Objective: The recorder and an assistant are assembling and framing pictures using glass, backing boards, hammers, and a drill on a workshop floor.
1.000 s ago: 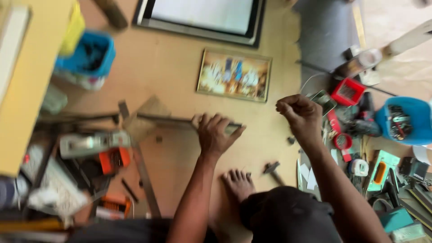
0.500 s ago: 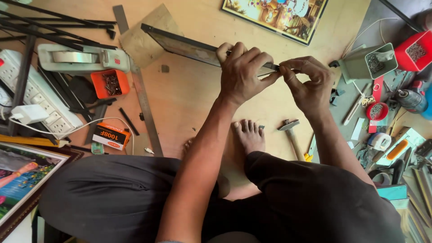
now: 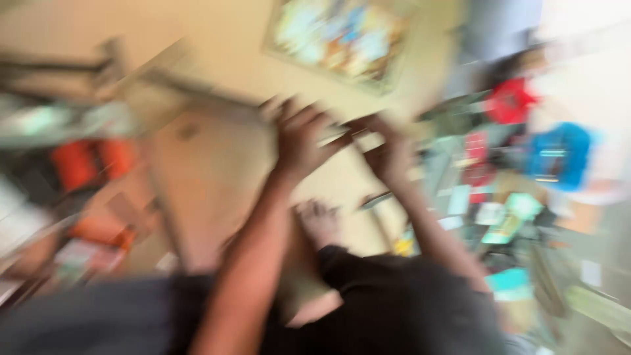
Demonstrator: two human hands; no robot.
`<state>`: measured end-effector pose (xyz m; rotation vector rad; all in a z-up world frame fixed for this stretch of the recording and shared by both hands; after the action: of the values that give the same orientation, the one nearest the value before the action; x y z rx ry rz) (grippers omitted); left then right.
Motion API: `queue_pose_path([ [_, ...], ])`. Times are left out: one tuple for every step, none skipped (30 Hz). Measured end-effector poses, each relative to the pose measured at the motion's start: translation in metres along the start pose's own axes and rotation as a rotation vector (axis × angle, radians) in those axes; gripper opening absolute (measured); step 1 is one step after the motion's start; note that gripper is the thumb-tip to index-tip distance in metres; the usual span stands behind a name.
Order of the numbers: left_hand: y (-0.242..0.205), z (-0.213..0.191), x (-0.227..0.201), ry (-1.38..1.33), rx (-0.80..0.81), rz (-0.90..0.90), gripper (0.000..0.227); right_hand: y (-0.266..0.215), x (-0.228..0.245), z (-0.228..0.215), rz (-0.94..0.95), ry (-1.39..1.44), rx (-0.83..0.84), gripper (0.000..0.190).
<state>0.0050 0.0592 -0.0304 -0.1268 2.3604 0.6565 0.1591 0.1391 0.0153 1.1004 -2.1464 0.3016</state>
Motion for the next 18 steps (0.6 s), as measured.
queue_pose_path([
  [0.0,-0.004,-0.004,-0.055,-0.02,0.059,0.039,-0.003,0.0,0.002,0.014,-0.068,-0.045,0.034],
  [-0.002,-0.006,-0.003,-0.03,-0.017,0.054,0.035,-0.007,0.0,0.007,-0.037,-0.091,-0.046,0.035],
  [-0.004,-0.011,0.004,0.008,-0.012,0.052,0.032,-0.006,0.0,0.018,-0.093,-0.105,-0.049,0.036],
  [0.004,-0.014,-0.01,-0.033,-0.031,0.112,0.032,-0.007,0.011,0.006,-0.083,-0.164,-0.096,0.036],
  [0.005,-0.026,-0.015,0.058,-0.037,0.084,0.029,-0.004,0.026,0.006,-0.124,-0.156,-0.115,0.028],
  [0.005,-0.038,-0.019,0.149,-0.046,0.054,0.026,0.0,0.042,0.007,-0.166,-0.149,-0.132,0.02],
  [0.007,-0.039,-0.022,0.155,-0.049,0.075,0.026,0.0,0.043,0.003,-0.17,-0.152,-0.153,0.02],
  [0.008,-0.04,-0.023,0.157,-0.044,0.06,0.025,0.001,0.046,0.002,-0.182,-0.196,-0.152,0.017],
  [0.007,-0.043,-0.023,0.168,-0.04,0.037,0.024,0.002,0.05,0.004,-0.198,-0.233,-0.145,0.014],
  [0.009,-0.045,-0.022,0.181,-0.043,0.051,0.024,0.002,0.05,0.005,-0.207,-0.228,-0.162,0.014],
  [0.009,-0.044,-0.023,0.197,-0.039,0.044,0.025,0.001,0.049,0.005,-0.207,-0.227,-0.159,0.013],
  [0.008,-0.044,-0.023,0.212,-0.036,0.037,0.025,0.0,0.047,0.007,-0.208,-0.226,-0.156,0.013],
  [0.007,-0.043,-0.023,0.221,-0.038,0.041,0.025,-0.002,0.046,0.008,-0.214,-0.221,-0.163,0.013],
  [0.005,-0.042,-0.021,0.222,-0.045,0.045,0.025,-0.003,0.042,0.01,-0.199,-0.19,-0.164,0.013],
  [0.004,-0.041,-0.021,0.221,-0.052,0.044,0.024,-0.005,0.038,0.012,-0.183,-0.159,-0.161,0.012],
  [0.004,-0.042,-0.02,0.229,-0.054,0.045,0.024,-0.004,0.038,0.013,-0.189,-0.154,-0.164,0.012],
  [0.003,-0.043,-0.021,0.227,-0.058,0.049,0.024,-0.006,0.037,0.014,-0.186,-0.131,-0.173,0.014],
  [0.002,-0.043,-0.023,0.226,-0.061,0.054,0.024,-0.008,0.036,0.014,-0.182,-0.108,-0.181,0.015],
])
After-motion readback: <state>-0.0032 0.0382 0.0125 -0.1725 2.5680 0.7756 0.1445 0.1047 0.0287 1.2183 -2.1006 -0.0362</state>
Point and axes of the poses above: each hand's wrist, its own y-axis towards the middle knuckle, its own z-axis out of the palm, x = y × z, the point moved 4 cm from there along y, towards the middle knuckle, and after that the axes turned 10 degrees about x, right-handed, at the moved point
